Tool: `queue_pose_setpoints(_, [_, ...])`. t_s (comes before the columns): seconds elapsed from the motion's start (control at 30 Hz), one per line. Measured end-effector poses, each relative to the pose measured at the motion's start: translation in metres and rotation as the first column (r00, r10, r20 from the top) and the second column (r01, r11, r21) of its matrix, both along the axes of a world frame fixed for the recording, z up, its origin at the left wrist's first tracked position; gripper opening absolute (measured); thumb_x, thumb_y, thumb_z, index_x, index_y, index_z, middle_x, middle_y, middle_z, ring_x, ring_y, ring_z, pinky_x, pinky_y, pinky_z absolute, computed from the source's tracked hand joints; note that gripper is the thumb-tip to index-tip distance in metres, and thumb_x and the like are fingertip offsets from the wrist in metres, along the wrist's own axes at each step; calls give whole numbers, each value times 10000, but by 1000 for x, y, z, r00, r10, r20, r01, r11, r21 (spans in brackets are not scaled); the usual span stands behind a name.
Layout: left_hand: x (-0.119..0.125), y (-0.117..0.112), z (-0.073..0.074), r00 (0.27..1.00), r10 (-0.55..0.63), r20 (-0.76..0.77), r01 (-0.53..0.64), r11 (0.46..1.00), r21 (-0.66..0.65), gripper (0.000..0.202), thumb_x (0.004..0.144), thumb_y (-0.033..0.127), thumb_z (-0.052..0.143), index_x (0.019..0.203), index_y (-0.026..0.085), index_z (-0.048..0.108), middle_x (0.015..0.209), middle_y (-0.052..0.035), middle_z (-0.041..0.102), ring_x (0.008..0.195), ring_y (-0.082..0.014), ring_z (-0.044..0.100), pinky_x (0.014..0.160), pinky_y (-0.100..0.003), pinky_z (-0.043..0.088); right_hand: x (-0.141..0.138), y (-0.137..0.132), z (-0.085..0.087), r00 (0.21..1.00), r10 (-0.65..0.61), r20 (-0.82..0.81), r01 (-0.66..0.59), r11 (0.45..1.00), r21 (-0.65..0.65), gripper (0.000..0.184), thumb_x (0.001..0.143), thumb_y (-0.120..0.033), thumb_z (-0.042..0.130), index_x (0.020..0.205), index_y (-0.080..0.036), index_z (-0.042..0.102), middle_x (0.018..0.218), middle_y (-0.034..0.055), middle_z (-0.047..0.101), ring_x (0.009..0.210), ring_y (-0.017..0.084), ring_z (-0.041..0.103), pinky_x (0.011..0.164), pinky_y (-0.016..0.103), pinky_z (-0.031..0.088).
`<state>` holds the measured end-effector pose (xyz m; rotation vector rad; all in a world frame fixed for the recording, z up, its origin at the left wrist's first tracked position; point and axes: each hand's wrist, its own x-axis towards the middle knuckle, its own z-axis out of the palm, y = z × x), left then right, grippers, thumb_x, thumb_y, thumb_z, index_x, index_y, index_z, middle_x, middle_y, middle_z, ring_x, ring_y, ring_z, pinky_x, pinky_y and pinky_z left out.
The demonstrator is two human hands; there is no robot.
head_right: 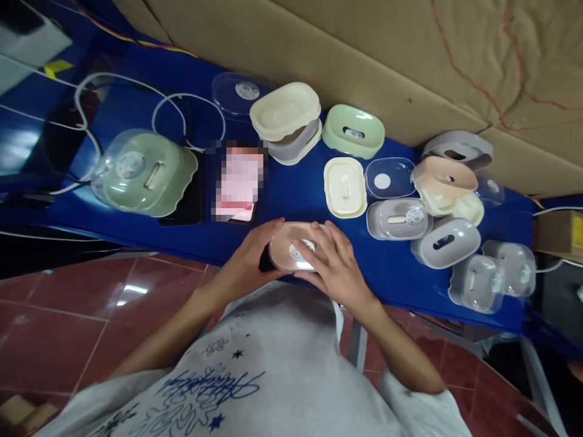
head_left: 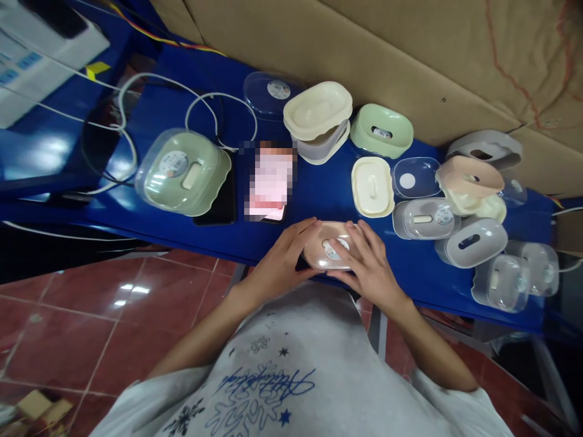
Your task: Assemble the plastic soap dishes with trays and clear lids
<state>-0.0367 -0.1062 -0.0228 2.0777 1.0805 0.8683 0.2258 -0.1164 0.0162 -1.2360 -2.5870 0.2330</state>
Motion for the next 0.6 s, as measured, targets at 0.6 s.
queue_pose_setpoints(0.6, [-1, 1, 3, 999, -41, 18, 41, 999, -13, 998, 946, 411, 845, 1730, 335, 232, 1662, -200, 478, 1536, -387, 505, 1203, -655, 515, 8, 5, 13, 997, 64, 36, -61, 994, -86, 746, 1001, -309, 776, 1670, -341, 448, 1763, 81, 398, 1634, 345, 362, 1294, 550, 462])
